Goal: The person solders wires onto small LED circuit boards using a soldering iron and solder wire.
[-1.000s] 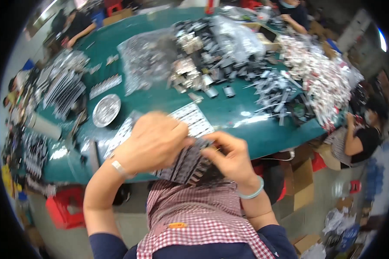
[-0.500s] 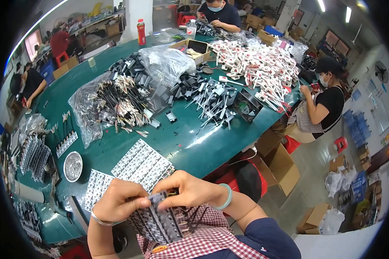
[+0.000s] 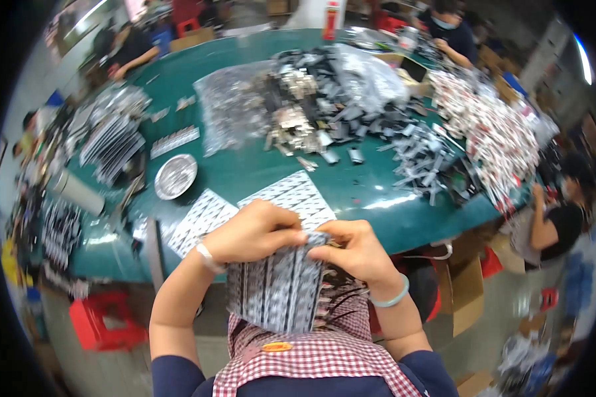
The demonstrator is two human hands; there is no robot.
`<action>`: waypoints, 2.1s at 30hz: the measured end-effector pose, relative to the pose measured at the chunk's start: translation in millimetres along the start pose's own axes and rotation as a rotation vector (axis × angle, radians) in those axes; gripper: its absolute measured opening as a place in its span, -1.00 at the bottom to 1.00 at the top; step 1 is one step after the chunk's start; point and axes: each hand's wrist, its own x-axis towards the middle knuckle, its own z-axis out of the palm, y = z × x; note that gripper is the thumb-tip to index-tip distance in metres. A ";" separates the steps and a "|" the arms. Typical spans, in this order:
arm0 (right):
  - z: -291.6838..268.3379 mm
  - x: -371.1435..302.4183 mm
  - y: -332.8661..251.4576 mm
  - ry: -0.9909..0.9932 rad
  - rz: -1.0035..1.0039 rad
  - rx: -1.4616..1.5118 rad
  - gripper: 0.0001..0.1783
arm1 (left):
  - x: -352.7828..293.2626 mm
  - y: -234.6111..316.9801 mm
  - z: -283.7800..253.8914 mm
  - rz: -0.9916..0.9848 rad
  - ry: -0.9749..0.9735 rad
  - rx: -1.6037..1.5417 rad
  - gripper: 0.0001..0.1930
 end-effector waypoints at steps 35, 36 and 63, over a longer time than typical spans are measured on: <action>-25.5 117.4 -26.2 0.384 -0.494 -0.827 -0.60 | -6.9 -199.6 -144.0 0.066 1.055 -1.076 -0.81; -26.6 102.7 -8.9 0.337 -0.361 -0.847 -0.62 | -5.9 -227.6 -157.5 -0.021 1.124 -1.108 -0.82; -8.6 28.2 66.6 0.465 0.323 0.332 -0.64 | 1.2 -121.7 48.3 0.127 0.274 0.537 -0.40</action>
